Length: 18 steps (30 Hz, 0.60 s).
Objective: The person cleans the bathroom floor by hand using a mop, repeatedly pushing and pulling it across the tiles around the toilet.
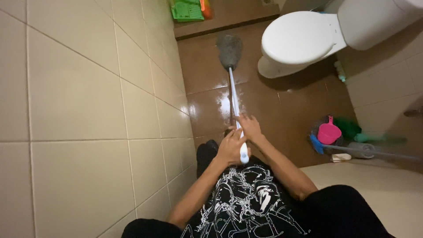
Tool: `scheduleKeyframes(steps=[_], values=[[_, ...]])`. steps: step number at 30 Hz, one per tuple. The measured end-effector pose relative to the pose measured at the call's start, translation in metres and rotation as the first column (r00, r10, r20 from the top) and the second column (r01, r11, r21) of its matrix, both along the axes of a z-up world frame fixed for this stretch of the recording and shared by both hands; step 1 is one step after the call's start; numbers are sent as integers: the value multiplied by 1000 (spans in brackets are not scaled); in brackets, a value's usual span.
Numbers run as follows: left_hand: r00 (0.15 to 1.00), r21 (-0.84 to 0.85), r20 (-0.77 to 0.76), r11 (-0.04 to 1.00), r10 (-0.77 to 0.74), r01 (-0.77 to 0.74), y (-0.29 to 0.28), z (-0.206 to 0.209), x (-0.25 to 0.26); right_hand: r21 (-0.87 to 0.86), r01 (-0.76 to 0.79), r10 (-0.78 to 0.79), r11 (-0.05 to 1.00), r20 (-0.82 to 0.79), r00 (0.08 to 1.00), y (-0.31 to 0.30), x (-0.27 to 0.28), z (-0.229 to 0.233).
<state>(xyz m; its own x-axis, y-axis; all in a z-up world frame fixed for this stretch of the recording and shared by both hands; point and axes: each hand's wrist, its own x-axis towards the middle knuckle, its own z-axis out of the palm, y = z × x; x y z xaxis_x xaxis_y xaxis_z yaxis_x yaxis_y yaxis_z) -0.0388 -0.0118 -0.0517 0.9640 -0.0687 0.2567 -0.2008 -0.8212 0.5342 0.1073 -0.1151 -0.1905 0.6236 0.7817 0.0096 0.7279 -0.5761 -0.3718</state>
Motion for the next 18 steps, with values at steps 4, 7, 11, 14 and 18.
scheduleKeyframes(steps=[4,7,11,14,18], values=[[999,-31,24,999,-28,28,-1,28,-20,-60,-34,29,998,-74,997,-8,-26,41],[997,-41,73,998,-36,39,2,41,-17,-111,-23,8,994,-133,991,-10,-33,79],[990,-70,139,997,23,-13,3,41,-3,-129,30,-64,991,-264,962,5,-27,113],[971,-127,222,990,94,-67,-1,38,-2,-42,56,-65,998,-233,970,5,-26,105],[985,-184,114,977,129,-107,-5,30,-1,-6,-2,1,1000,-81,997,1,-14,61]])
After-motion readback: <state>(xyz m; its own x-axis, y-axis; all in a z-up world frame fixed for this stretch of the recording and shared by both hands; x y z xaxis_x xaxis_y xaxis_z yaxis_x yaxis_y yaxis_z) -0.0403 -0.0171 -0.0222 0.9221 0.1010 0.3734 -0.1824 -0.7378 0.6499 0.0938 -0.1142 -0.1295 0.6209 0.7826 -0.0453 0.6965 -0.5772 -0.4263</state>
